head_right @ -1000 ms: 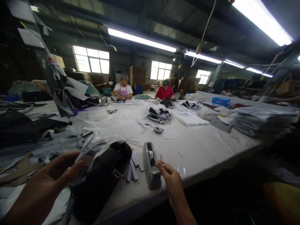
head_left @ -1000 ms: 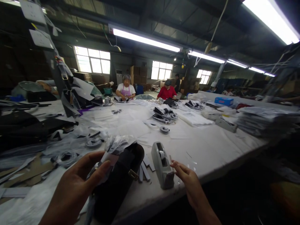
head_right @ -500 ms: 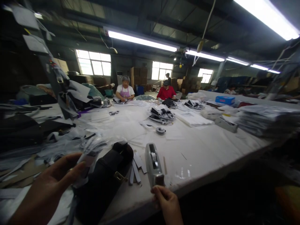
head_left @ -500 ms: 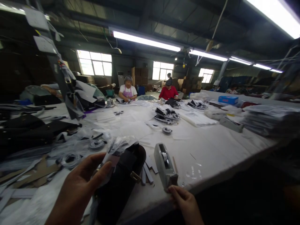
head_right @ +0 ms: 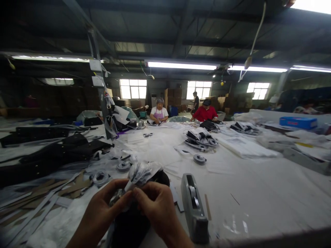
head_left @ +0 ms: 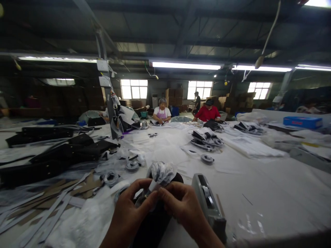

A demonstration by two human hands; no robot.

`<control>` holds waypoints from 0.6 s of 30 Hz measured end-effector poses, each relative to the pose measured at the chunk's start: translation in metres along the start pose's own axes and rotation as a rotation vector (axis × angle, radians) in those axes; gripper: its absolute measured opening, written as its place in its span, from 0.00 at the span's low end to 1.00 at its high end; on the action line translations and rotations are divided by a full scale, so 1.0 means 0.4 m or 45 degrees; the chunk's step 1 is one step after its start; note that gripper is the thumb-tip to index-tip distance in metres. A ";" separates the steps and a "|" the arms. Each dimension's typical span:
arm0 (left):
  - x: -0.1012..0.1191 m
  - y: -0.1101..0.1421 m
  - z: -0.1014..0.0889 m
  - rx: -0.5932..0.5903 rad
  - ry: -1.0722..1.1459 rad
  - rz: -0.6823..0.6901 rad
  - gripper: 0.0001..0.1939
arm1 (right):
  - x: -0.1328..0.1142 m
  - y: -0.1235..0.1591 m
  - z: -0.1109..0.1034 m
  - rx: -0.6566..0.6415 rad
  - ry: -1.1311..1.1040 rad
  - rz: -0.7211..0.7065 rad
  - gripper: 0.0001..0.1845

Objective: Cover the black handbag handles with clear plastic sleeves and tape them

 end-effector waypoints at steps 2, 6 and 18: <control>0.001 0.000 0.004 -0.064 0.010 -0.004 0.16 | 0.009 -0.006 0.002 -0.041 0.064 0.058 0.22; -0.005 -0.002 0.015 -0.160 0.127 -0.071 0.16 | 0.005 -0.010 -0.002 -0.077 0.190 0.093 0.18; -0.026 -0.028 0.009 -0.210 0.461 -0.126 0.16 | 0.006 -0.055 0.022 -0.076 0.270 0.121 0.16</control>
Point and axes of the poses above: each hand's wrist, its own y-axis away from the middle knuckle, its own z-axis out of the palm, x = y × z, the point moved 10 cm from there along -y, towards the middle knuckle, and after that the axes turned 3 degrees about -z, right-handed, at the moved point
